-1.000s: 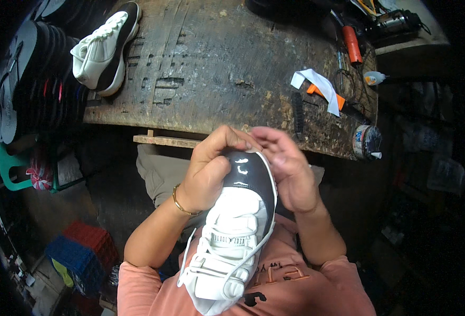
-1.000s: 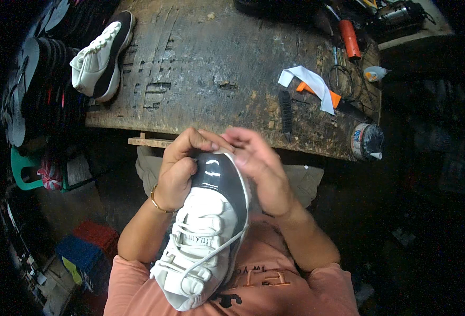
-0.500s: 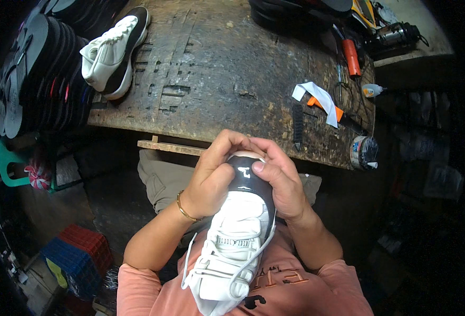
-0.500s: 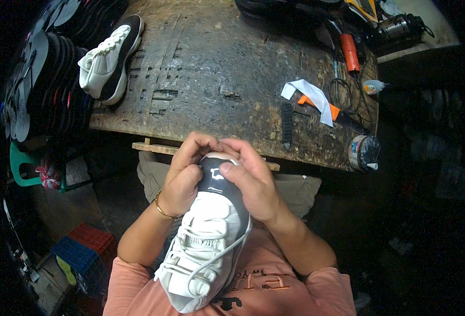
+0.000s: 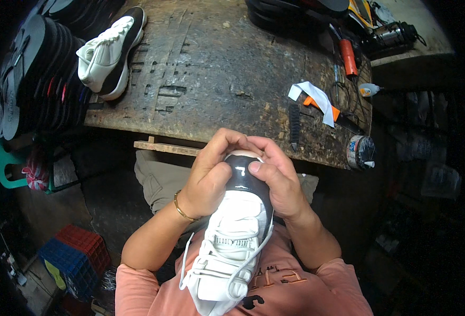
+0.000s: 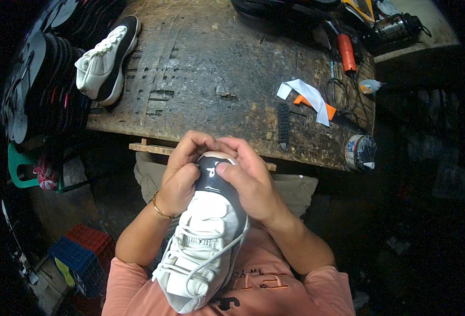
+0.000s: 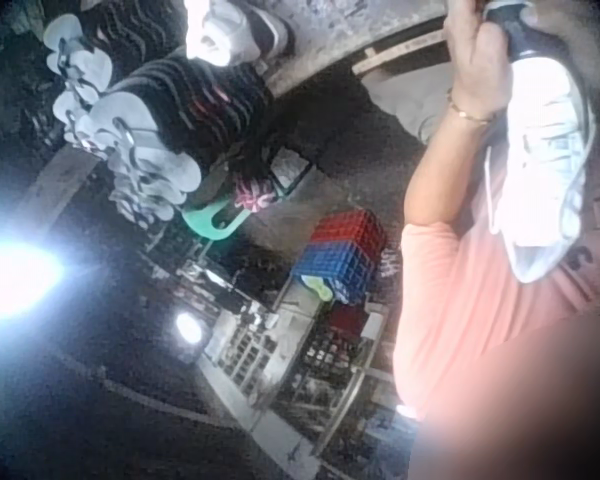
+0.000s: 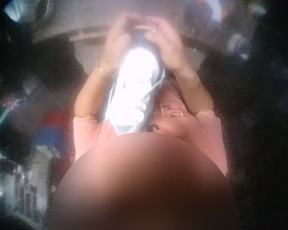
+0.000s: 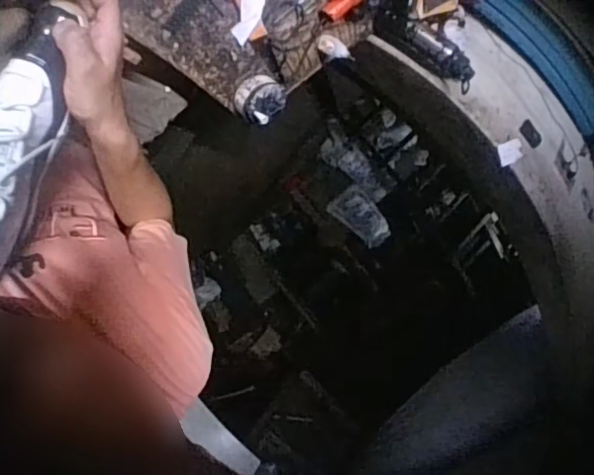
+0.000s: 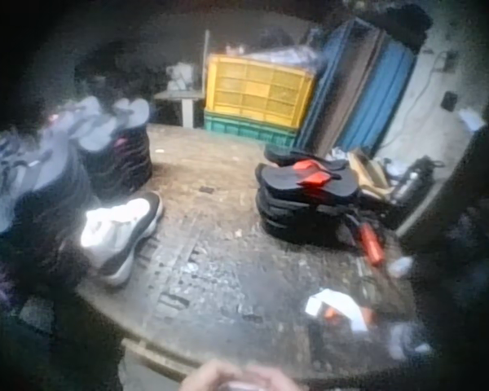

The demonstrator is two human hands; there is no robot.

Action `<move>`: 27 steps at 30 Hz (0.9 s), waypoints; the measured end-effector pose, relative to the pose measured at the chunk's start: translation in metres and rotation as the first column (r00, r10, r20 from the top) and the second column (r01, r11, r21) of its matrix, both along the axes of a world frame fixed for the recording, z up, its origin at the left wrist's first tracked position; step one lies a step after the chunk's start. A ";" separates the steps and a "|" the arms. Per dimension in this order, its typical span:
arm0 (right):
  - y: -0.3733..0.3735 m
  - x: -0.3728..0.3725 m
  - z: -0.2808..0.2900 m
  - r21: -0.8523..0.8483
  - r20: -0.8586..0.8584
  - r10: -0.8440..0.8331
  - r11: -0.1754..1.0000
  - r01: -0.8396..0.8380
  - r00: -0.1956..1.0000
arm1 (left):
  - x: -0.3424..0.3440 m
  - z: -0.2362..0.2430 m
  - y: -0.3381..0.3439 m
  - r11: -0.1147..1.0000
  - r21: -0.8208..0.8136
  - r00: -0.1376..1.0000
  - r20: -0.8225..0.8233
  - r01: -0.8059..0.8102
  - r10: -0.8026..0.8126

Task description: The person holds a white and black sneaker and uses a small black tool to scrape and clean the rubber toe cap. They repeatedly scrape the surface, rotate the shoe to access different areas, and inspect the cleaned sections. A second person is visible nearby but does not assist with the shoe.

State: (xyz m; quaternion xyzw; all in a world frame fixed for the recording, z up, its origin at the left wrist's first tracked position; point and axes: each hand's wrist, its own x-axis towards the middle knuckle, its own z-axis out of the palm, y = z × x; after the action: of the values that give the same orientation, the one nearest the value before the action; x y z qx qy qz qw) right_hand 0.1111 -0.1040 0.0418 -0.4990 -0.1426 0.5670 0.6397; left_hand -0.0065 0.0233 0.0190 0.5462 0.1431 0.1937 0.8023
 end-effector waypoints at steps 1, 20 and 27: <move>-0.001 -0.001 -0.002 -0.019 0.011 -0.008 1.000 0.008 1.000 | 0.000 0.000 0.000 1.000 0.000 1.000 -0.004 -0.003 0.003; -0.005 0.014 -0.012 -0.118 0.243 0.029 0.993 0.000 0.970 | 0.008 -0.005 0.003 0.975 -0.223 0.970 -0.236 -0.001 -0.053; -0.001 0.015 -0.006 -0.092 0.221 0.031 0.996 -0.011 0.975 | 0.013 -0.003 0.004 0.981 -0.194 0.967 -0.252 -0.012 -0.037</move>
State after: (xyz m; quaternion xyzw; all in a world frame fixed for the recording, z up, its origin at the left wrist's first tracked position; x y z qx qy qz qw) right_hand 0.1265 -0.1047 0.0360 -0.5862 -0.1928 0.5201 0.5905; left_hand 0.0064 0.0272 0.0159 0.4867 0.2595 0.1021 0.8279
